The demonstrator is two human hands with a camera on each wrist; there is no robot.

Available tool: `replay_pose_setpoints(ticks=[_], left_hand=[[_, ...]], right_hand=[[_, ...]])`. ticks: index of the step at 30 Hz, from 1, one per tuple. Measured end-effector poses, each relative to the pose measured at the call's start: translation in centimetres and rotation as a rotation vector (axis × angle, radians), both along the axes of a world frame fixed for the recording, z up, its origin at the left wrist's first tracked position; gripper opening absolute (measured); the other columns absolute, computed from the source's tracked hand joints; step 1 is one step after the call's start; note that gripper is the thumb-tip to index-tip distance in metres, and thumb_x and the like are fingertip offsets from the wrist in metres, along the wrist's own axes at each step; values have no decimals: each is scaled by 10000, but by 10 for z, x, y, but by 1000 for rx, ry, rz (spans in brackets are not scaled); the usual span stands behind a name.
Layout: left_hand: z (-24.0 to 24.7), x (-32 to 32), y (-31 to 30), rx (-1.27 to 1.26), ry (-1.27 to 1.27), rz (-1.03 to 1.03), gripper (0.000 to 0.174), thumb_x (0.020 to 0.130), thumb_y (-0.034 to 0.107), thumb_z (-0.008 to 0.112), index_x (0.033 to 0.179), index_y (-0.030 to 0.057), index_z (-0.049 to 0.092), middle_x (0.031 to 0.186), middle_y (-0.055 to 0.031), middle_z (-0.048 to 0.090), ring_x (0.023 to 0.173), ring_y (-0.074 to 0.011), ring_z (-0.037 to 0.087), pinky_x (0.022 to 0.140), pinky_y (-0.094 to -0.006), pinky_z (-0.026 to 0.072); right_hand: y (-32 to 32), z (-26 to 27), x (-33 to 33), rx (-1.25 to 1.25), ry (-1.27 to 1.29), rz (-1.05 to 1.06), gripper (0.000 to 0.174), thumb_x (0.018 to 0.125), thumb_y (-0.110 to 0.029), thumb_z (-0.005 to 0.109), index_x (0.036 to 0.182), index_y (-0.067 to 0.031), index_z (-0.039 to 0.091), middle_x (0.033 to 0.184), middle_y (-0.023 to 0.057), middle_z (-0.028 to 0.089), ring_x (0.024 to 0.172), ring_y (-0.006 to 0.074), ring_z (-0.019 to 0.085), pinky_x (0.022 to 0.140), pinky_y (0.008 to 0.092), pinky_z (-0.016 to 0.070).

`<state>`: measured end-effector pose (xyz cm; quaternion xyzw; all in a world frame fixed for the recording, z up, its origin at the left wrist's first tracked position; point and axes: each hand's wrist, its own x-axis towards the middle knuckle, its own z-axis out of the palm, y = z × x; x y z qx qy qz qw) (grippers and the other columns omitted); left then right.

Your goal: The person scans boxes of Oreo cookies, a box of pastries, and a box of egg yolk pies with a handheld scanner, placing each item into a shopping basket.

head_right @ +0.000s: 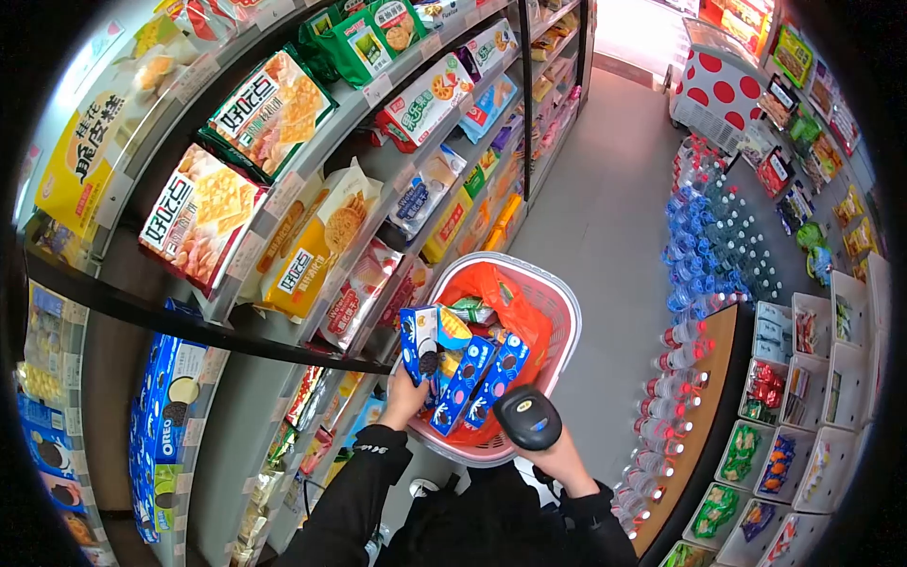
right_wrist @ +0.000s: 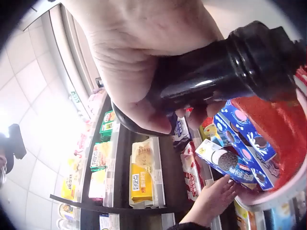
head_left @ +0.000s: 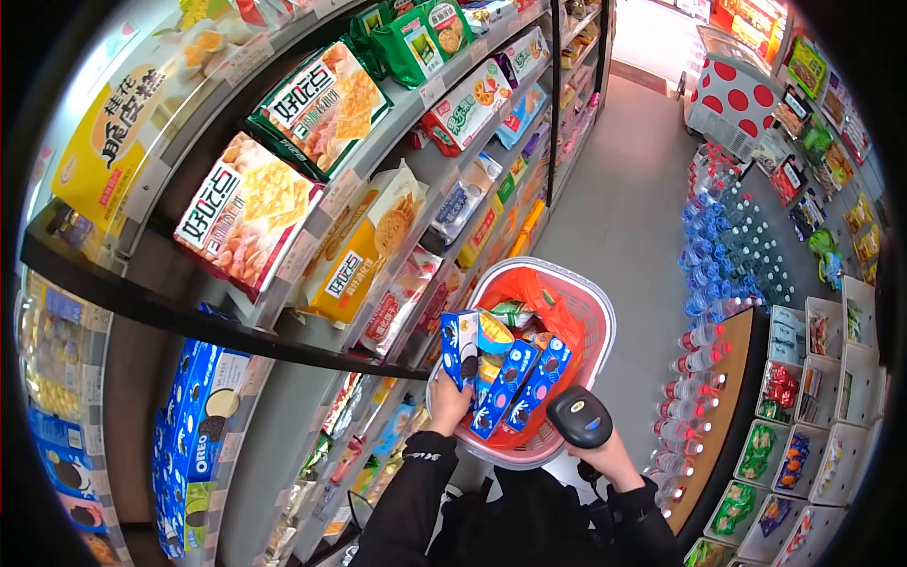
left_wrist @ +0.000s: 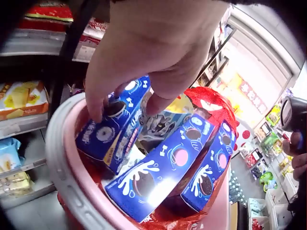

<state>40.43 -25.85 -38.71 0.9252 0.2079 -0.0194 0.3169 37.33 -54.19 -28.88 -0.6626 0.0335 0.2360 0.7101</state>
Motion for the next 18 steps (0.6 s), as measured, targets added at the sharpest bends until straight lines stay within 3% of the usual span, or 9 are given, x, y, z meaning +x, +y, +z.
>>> replay_pose_setpoints(ticks=[3, 8, 11, 13, 14, 16, 18], left_hand=[[6, 10, -11, 136, 33, 127, 596, 639, 207, 674, 1104, -37, 391, 959, -272, 499, 889, -402, 499, 779, -424, 408], [7, 11, -8, 96, 64, 189, 561, 612, 242, 710, 1022, -32, 444, 925, -242, 513, 876, -391, 501, 755, -432, 408], [17, 4, -2, 30, -32, 162, 516, 632, 243, 706, 994, -36, 467, 905, -203, 532, 855, -344, 524, 755, -394, 418], [29, -6, 6, -278, -184, 195, 492, 657, 243, 699, 989, -43, 475, 897, -164, 548, 838, -264, 543, 757, -337, 421], [36, -15, 13, -410, -146, 179, 450, 718, 225, 664, 1022, -42, 466, 941, -130, 553, 854, -187, 542, 767, -290, 418], [59, -33, 19, -989, -212, 193, 410, 765, 186, 621, 1069, -34, 457, 990, -107, 550, 873, -155, 541, 773, -277, 425], [90, -59, 30, -1329, -68, 269, 402, 813, 164, 531, 1147, -27, 415, 1033, -94, 545, 916, -166, 542, 813, -278, 424]], right_hand=[[-10, -4, 0, -1, 41, 27, 462, 625, -58, 711, 1040, -21, 511, 961, 40, 581, 881, 117, 538, 794, 283, 424], [-13, 0, 2, -58, 56, -3, 464, 614, -56, 706, 1033, -21, 512, 955, 51, 583, 879, 126, 542, 790, 286, 428], [-14, 0, 2, -47, 44, -22, 475, 610, -63, 709, 1040, -23, 509, 957, 56, 584, 884, 134, 547, 793, 288, 428], [-12, 10, 8, -62, 20, 5, 482, 610, -64, 709, 1046, -23, 506, 964, 60, 583, 891, 138, 547, 796, 289, 427], [-10, 17, 11, -83, -2, 34, 489, 610, -65, 709, 1051, -24, 503, 970, 63, 582, 897, 141, 547, 800, 290, 426], [-5, 29, 15, -71, -25, 66, 509, 611, -69, 710, 1070, -25, 494, 986, 70, 580, 909, 147, 546, 807, 296, 425], [2, 37, 19, -70, -177, 249, 536, 609, -68, 711, 1093, -28, 485, 1017, 73, 571, 931, 150, 537, 816, 304, 421]])
